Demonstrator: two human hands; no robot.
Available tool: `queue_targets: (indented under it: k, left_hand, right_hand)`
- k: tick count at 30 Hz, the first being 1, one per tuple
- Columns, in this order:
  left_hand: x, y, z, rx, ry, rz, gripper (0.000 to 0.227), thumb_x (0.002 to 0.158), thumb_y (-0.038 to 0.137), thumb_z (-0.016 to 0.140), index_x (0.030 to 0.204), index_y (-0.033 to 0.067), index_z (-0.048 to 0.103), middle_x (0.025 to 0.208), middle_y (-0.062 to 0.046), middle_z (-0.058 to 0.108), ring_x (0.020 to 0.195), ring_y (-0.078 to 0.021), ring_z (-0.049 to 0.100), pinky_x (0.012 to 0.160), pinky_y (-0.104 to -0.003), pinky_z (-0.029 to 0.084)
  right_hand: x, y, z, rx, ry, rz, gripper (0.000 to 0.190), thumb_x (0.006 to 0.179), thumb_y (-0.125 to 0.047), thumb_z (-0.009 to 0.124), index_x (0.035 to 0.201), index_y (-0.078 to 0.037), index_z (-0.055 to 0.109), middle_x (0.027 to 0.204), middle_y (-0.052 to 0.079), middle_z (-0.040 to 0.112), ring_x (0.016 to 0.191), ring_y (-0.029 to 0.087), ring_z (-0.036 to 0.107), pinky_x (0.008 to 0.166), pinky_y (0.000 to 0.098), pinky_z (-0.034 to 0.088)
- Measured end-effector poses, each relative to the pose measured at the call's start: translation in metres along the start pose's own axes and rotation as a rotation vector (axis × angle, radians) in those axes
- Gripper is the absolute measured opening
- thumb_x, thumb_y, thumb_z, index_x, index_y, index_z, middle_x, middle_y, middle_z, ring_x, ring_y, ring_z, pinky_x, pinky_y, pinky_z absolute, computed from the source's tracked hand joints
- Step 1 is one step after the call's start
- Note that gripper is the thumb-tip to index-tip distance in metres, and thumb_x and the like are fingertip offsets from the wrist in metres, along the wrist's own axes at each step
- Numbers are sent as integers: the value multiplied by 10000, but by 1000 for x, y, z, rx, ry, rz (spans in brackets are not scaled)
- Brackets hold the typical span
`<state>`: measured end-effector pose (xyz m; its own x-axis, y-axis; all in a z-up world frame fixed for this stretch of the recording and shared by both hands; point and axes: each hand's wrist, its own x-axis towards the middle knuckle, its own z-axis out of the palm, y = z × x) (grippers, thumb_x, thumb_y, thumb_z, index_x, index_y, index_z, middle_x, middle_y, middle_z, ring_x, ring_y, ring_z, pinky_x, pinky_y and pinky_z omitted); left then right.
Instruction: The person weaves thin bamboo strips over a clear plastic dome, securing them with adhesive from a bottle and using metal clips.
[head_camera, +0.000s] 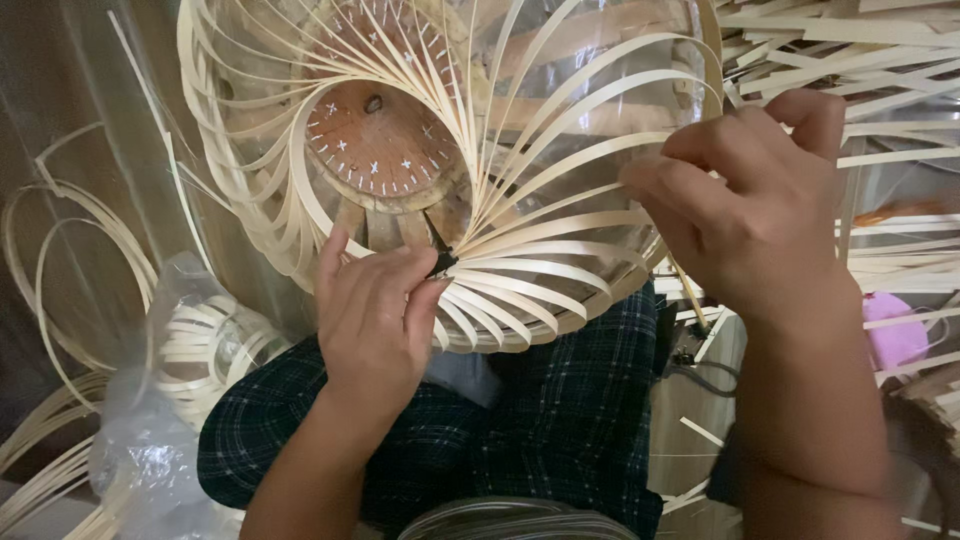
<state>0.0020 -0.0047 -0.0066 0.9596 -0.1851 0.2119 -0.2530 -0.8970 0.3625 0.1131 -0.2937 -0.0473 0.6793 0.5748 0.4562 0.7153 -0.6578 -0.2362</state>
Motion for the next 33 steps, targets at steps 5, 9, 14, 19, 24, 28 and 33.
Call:
queue_targets:
  k: [5, 9, 14, 19, 24, 28, 33]
  left_hand:
    - [1, 2, 0, 48, -5, 1, 307, 918, 51, 820, 1156, 20, 629, 1048, -107, 704, 1037, -264, 680, 1200, -586, 376]
    - [1, 4, -2, 125, -63, 37, 323, 899, 95, 840, 1143, 30, 638, 1024, -106, 703, 995, -254, 677, 1173, -589, 347]
    - [1, 0, 1, 87, -42, 19, 340, 913, 82, 831, 1180, 36, 625, 1103, -98, 706, 1046, -259, 673, 1209, -547, 313]
    - [-4, -4, 5, 40, -61, -66, 415, 882, 72, 806, 1249, 45, 615, 1182, -103, 694, 1170, -279, 664, 1257, -550, 259]
    - [-14, -10, 4, 39, -98, -114, 554, 878, 122, 820, 1354, 25, 551, 1297, -128, 652, 1274, -303, 616, 1282, -599, 149]
    - [-36, -14, -1, 8, -33, -208, 691, 875, 171, 816, 1447, 9, 465, 1435, -163, 566, 1396, -334, 519, 1315, -608, 121]
    - [-86, -14, 1, -12, 43, -333, 683, 901, 112, 754, 1479, -4, 408, 1497, -189, 517, 1470, -359, 439, 1339, -576, 189]
  right_hand:
    - [-1, -1, -1, 59, -25, 34, 96, 985, -198, 878, 994, -189, 783, 917, -59, 645, 819, 132, 558, 927, 341, 332]
    - [-2, -2, -3, 41, -15, 11, 117, 954, -187, 895, 980, -182, 781, 911, -56, 647, 807, 157, 548, 940, 365, 326]
    - [4, -2, -3, 43, 21, -17, 104, 920, -221, 871, 926, -185, 774, 880, -49, 647, 795, 154, 549, 954, 375, 327]
    - [-2, -2, -1, 72, 25, 12, 118, 930, -218, 881, 963, -171, 778, 925, -34, 675, 836, 168, 579, 1024, 395, 340]
    - [-16, 3, 6, 73, 30, 0, 108, 984, -159, 811, 1087, -151, 782, 1029, -19, 696, 957, 151, 629, 1165, 436, 279]
    - [-22, 13, 13, 85, 54, -14, 222, 953, -193, 756, 1170, -148, 760, 1182, 38, 703, 1180, 218, 633, 1229, 485, 225]
    - [-30, 27, 19, 63, 160, -25, 300, 989, -291, 786, 1251, -148, 752, 1346, 138, 694, 1328, 322, 565, 1233, 524, 233]
